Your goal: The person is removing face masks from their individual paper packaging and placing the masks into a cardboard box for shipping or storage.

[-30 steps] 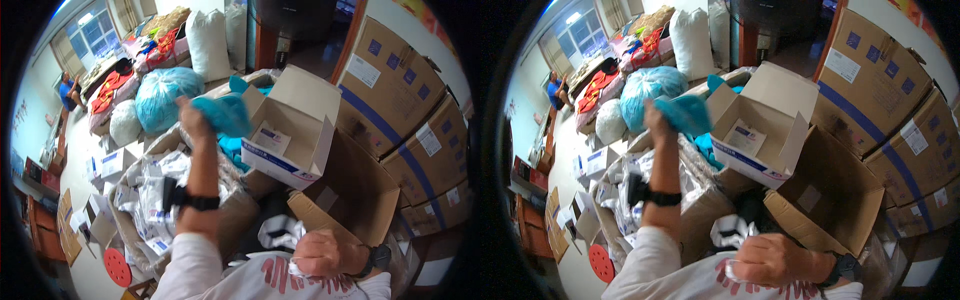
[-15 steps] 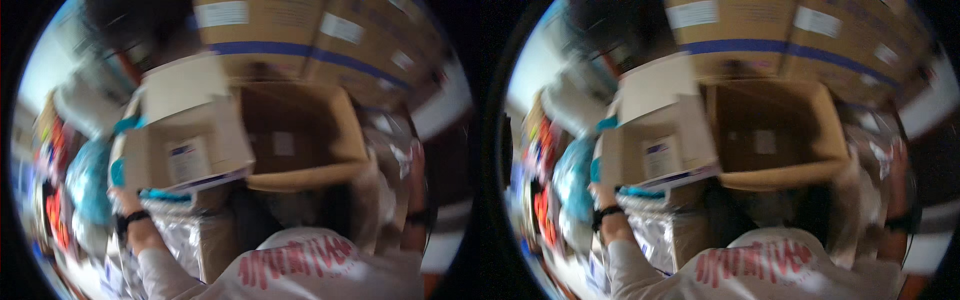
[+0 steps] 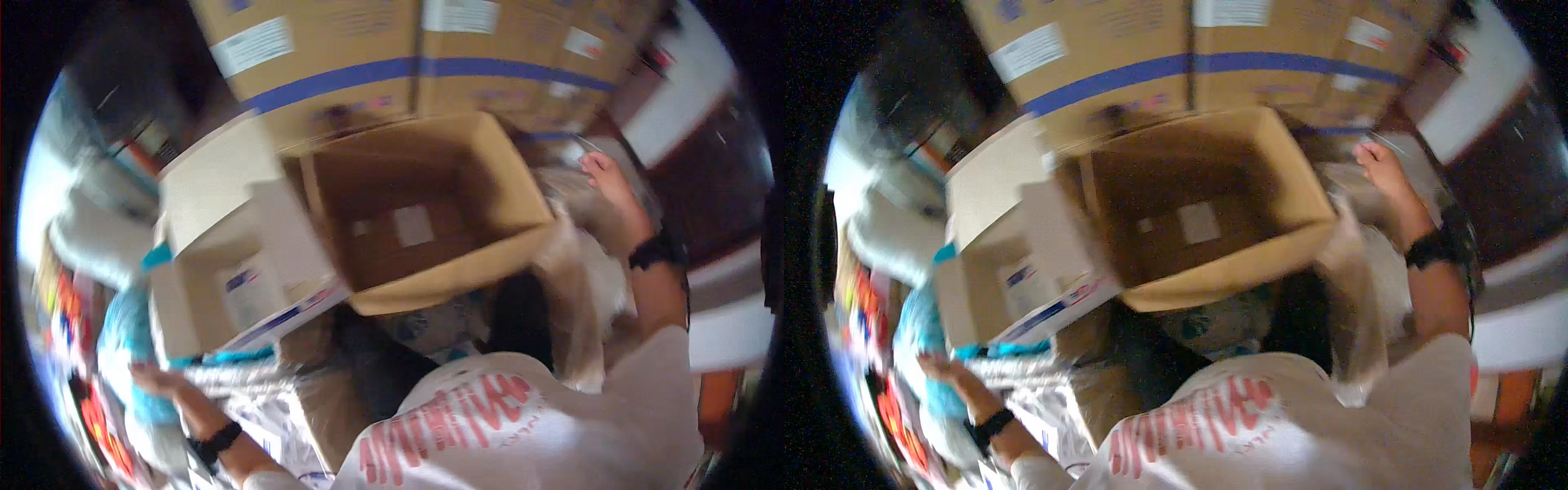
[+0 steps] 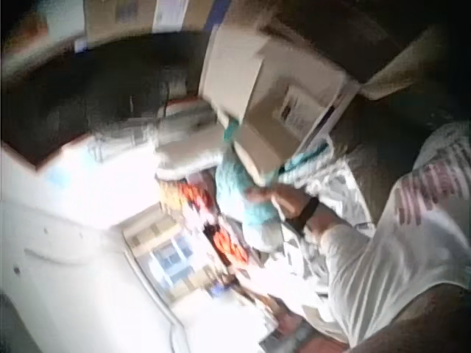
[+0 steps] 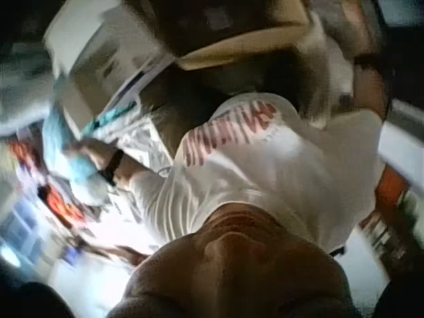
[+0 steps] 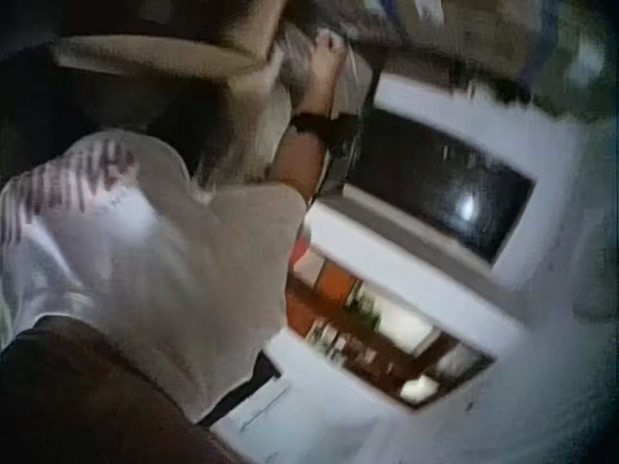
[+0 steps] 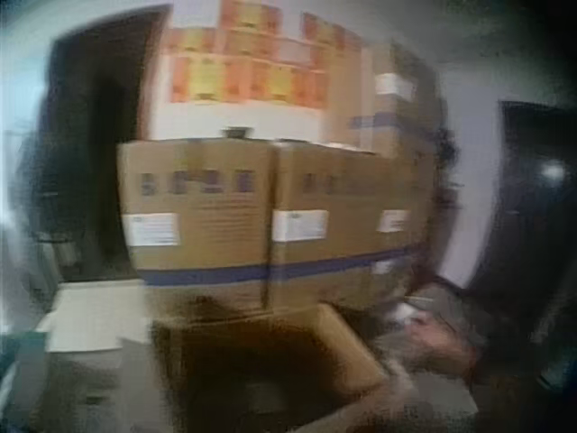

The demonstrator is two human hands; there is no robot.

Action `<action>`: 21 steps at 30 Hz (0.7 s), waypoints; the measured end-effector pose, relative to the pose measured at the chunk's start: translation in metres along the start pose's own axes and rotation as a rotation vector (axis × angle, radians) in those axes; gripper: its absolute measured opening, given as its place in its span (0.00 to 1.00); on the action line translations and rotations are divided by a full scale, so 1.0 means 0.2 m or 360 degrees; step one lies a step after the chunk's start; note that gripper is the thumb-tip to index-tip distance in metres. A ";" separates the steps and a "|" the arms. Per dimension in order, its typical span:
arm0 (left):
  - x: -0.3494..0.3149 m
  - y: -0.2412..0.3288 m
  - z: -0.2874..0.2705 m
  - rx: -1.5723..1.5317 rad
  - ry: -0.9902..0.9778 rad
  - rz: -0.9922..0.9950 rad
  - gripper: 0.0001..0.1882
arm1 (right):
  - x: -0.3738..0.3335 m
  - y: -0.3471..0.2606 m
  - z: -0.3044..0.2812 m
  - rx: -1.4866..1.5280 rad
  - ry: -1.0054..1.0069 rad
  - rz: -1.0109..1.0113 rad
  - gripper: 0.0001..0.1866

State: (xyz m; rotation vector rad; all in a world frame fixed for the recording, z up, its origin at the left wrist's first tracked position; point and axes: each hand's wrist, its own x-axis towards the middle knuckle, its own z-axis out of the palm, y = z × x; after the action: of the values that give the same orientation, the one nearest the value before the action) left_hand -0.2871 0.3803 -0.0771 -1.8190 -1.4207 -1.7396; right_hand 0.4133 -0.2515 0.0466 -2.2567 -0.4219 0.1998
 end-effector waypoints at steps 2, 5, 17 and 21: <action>0.00 0.79 -0.07 -0.0105 0.0070 0.0334 0.14 | -0.06 -0.45 0.28 0.0074 -0.0188 -0.0287 0.13; -0.09 1.36 -0.24 -0.1078 -0.0699 -0.0360 0.12 | -0.21 -0.99 0.78 0.0403 -0.0779 -0.0845 0.13; -0.41 1.57 -0.33 -0.0441 -0.1573 0.0469 0.05 | -0.66 -1.72 2.37 0.0214 -0.1365 -0.0016 0.16; -0.43 1.57 -0.33 -0.0505 -0.1527 0.0414 0.05 | -0.53 -1.47 2.59 -0.0232 -0.1433 -0.0095 0.19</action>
State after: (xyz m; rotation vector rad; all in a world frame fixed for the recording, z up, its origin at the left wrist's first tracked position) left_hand -0.0728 0.1373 -0.0018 -3.0817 -1.0753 -0.9987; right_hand 0.1013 0.2530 -0.0711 -2.1784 -0.9842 1.1999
